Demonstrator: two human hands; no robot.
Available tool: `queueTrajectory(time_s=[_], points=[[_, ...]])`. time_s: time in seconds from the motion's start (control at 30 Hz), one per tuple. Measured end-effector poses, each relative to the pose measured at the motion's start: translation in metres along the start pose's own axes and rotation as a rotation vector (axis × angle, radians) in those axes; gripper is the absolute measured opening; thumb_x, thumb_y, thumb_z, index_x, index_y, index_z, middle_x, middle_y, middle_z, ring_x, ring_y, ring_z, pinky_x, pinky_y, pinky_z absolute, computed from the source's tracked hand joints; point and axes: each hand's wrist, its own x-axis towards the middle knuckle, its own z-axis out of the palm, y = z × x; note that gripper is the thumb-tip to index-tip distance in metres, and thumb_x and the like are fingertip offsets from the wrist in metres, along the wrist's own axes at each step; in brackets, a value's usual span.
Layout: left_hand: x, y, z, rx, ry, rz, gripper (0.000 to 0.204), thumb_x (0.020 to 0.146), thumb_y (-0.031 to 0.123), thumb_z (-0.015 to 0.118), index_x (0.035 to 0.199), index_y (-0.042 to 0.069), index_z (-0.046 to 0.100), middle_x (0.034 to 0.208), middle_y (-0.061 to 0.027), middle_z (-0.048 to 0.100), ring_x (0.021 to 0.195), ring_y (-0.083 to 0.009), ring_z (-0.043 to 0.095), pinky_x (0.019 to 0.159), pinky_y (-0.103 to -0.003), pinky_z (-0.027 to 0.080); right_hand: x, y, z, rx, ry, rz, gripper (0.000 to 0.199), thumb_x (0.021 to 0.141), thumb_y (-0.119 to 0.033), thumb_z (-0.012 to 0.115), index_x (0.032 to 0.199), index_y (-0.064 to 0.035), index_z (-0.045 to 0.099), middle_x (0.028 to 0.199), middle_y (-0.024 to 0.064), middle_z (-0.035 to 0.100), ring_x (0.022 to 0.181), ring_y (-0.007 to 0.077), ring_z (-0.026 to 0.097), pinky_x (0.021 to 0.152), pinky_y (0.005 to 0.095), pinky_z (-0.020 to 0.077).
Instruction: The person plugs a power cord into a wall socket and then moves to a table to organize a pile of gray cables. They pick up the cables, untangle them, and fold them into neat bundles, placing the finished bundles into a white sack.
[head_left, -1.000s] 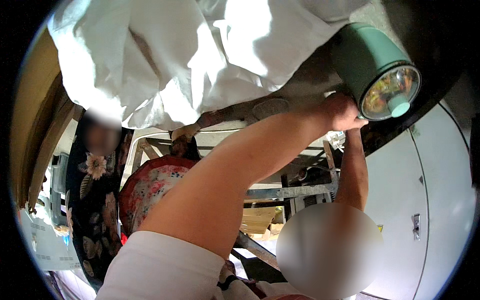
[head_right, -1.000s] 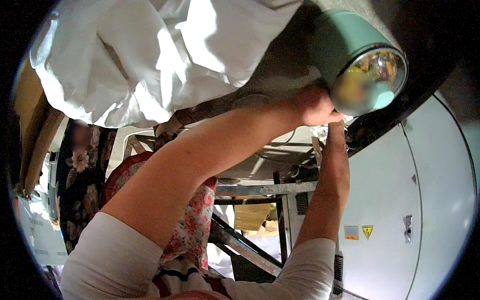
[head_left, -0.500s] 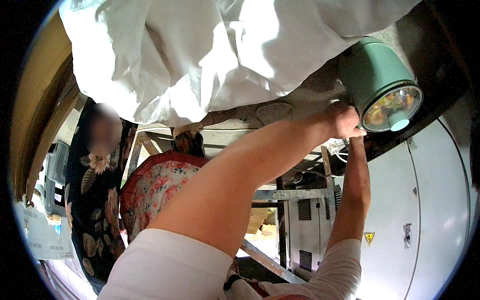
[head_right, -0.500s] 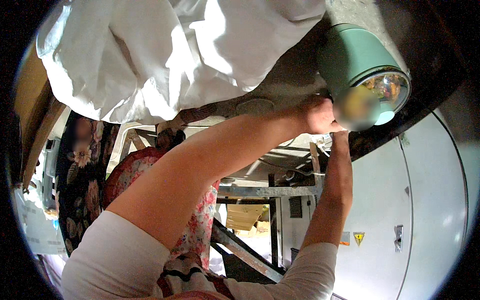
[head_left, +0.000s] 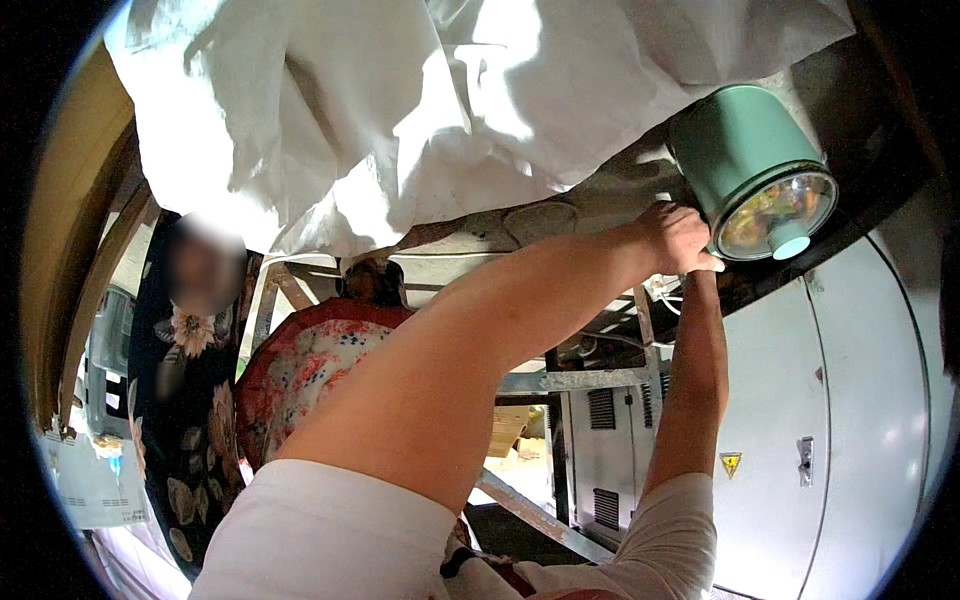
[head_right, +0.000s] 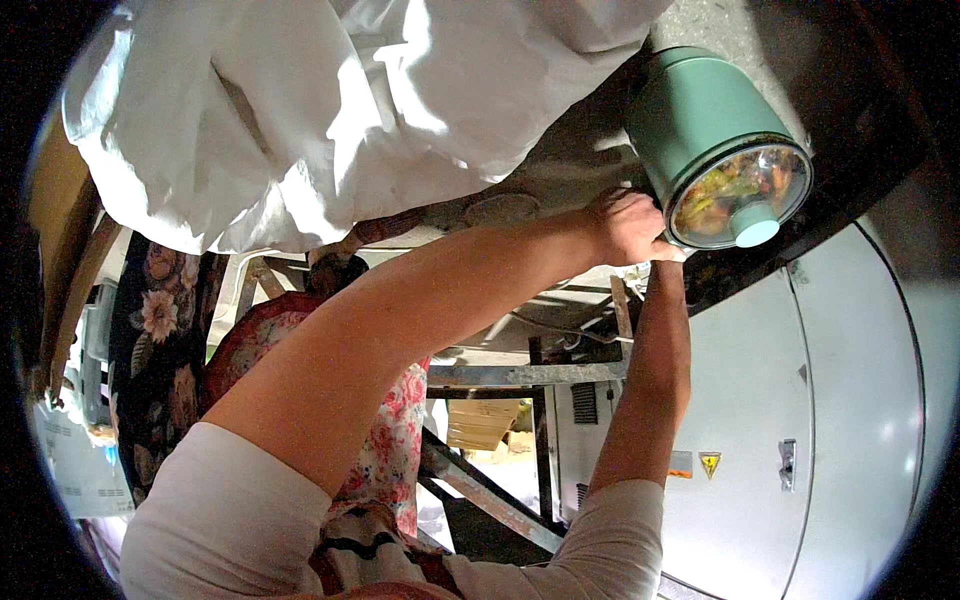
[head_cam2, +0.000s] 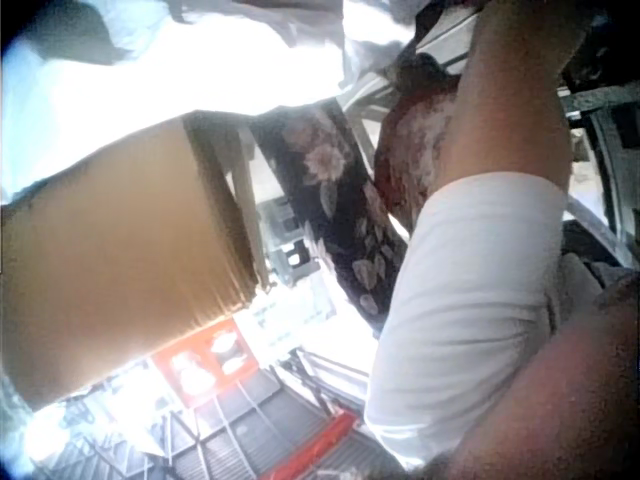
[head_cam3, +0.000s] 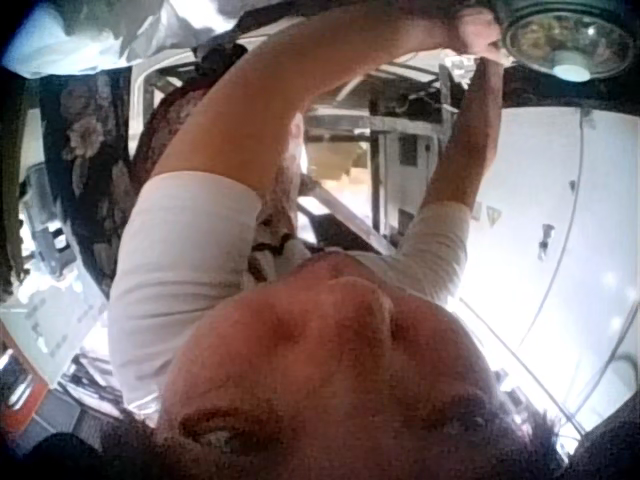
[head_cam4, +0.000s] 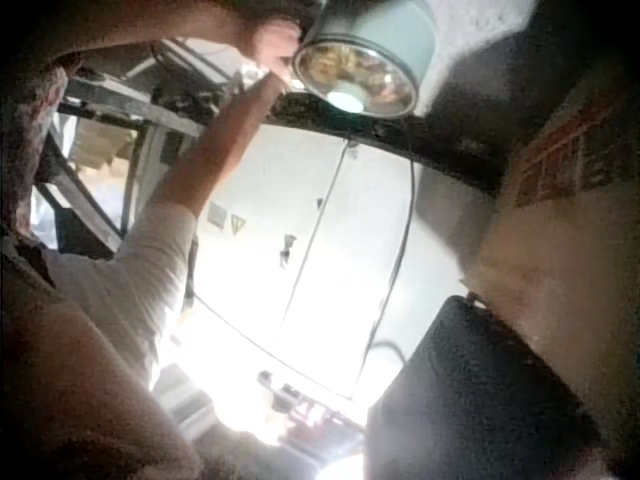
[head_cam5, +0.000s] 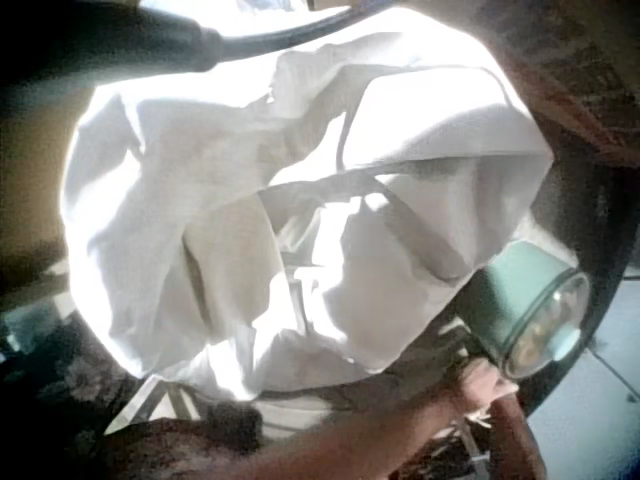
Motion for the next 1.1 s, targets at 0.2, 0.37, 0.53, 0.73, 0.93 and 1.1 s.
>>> queueTrajectory(time_s=[0.2,0.37,0.53,0.73,0.93,1.1], points=[[-0.010,0.001,-0.001,-0.021,0.000,0.005,0.063,0.073,0.049,0.056,0.104,-0.007,0.053,0.097,-0.0274,0.056,0.093,-0.0397,0.054,0.083,-0.045,0.042,-0.009,0.001,-0.004,-0.010,-0.014,0.017,0.012,0.085,-0.021,0.050,0.085,-0.0126,0.058,0.073,-0.0002,0.061,0.061,0.0168,0.058,0.055,0.0295,0.0454],[-0.068,0.028,-0.024,-0.043,0.121,-0.221,0.050,0.078,0.029,0.057,0.113,-0.006,0.046,0.106,-0.0274,0.052,0.101,-0.0415,0.049,0.085,-0.046,0.040,-0.046,0.007,-0.013,-0.070,-0.060,0.116,0.012,0.086,-0.020,0.049,0.084,-0.0135,0.058,0.073,-0.0005,0.061,0.061,0.0162,0.058,0.054,0.0290,0.0455],[-0.144,0.044,-0.033,0.089,0.008,-0.377,0.021,0.079,0.017,0.056,0.087,-0.001,0.059,0.085,-0.0225,0.058,0.078,-0.0402,0.056,0.069,-0.047,0.045,-0.172,-0.007,-0.004,-1.237,-0.356,-0.067,0.018,0.083,-0.033,0.052,0.083,-0.0162,0.059,0.075,-0.0014,0.062,0.064,0.0132,0.061,0.051,0.0299,0.0465],[-0.245,0.119,-0.053,0.041,0.098,-0.499,0.035,0.079,0.035,0.055,0.075,0.000,0.059,0.073,-0.0195,0.060,0.071,-0.0373,0.059,0.065,-0.047,0.046,-0.309,-0.187,-0.039,-0.310,-0.521,0.069,0.022,0.086,-0.033,0.048,0.085,-0.0133,0.059,0.072,0.0004,0.061,0.063,0.0179,0.060,0.053,0.0313,0.0457],[-0.329,0.207,-0.144,0.042,0.051,-0.483,0.044,0.082,0.041,0.051,0.076,0.000,0.063,0.078,-0.0205,0.061,0.078,-0.0360,0.060,0.068,-0.046,0.047,-0.364,-0.323,-0.100,-0.164,-0.782,-0.065,0.026,0.089,-0.033,0.044,0.088,-0.0104,0.059,0.069,0.0022,0.060,0.062,0.0226,0.059,0.055,0.0328,0.0449],[-0.423,0.296,-0.228,0.063,0.100,-0.459,0.043,0.083,0.042,0.047,0.073,0.005,0.064,0.078,-0.0173,0.062,0.076,-0.0364,0.059,0.067,-0.045,0.047,-0.378,-0.407,-0.204,-0.311,-0.998,-0.312,0.030,0.091,-0.032,0.041,0.090,-0.0079,0.059,0.066,0.0037,0.059,0.062,0.0264,0.058,0.057,0.0340,0.0443]])
